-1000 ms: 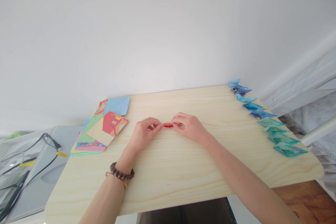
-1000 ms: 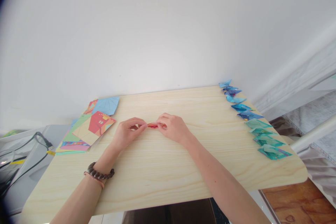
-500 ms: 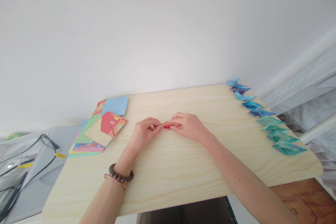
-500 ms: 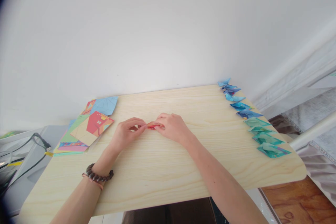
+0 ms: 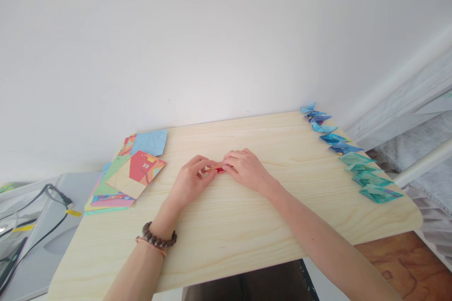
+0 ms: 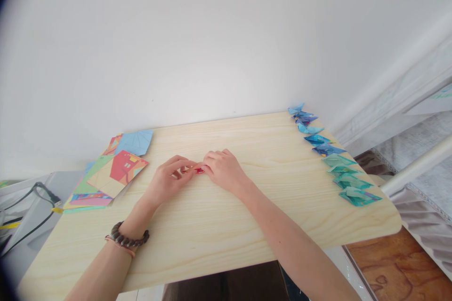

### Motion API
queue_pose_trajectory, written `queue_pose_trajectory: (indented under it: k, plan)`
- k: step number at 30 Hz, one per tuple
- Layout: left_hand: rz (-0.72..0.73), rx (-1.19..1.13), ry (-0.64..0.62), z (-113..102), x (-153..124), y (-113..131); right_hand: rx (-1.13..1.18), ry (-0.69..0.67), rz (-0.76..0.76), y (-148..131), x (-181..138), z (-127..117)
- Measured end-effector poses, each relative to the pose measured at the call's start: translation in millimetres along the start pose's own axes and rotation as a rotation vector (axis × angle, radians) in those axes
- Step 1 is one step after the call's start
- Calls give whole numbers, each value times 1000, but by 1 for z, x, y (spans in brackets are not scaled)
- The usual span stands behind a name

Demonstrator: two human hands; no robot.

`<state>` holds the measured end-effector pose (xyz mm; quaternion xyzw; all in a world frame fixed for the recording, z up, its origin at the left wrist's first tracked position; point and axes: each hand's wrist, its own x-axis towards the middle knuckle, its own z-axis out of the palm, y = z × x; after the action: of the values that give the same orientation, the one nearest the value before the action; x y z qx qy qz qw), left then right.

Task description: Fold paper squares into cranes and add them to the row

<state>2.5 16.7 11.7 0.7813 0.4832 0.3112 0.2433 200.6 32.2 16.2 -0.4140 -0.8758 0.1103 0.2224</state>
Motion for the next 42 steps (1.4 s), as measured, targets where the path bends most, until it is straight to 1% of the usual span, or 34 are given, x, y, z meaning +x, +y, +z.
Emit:
queue_pose_trajectory:
  k: [3,6,12,15,18,20,22,25,30,36,39,42]
  plan:
    - [4,95,-5,1,-1,3,-2,6,-5,-1,0,1]
    - [-26,168,-7,1,-1,5,10,6,-7,-2,-1,1]
    - [-85,324,-82,0,3,17,7,-13,0,-3,1,1]
    - [-107,410,-138,-2,10,25,2,-34,8,-2,3,0]
    - [-123,487,-228,-5,19,31,-7,-71,27,-3,5,-1]
    - [-129,541,-281,-7,26,33,-16,-109,30,-2,7,-4]
    - [-135,604,-307,-8,33,32,-27,-152,24,-1,12,-7]
    - [-134,665,-306,-7,43,29,-74,-210,40,3,23,-13]
    - [-145,694,-330,-8,53,30,-142,-294,121,8,41,-18]
    - [-108,738,-353,-11,52,34,-194,-276,105,4,42,-17]
    - [-91,771,-351,-10,55,29,-213,-293,119,3,46,-16]
    - [-38,821,-343,-11,59,22,-229,-308,140,3,55,-15]
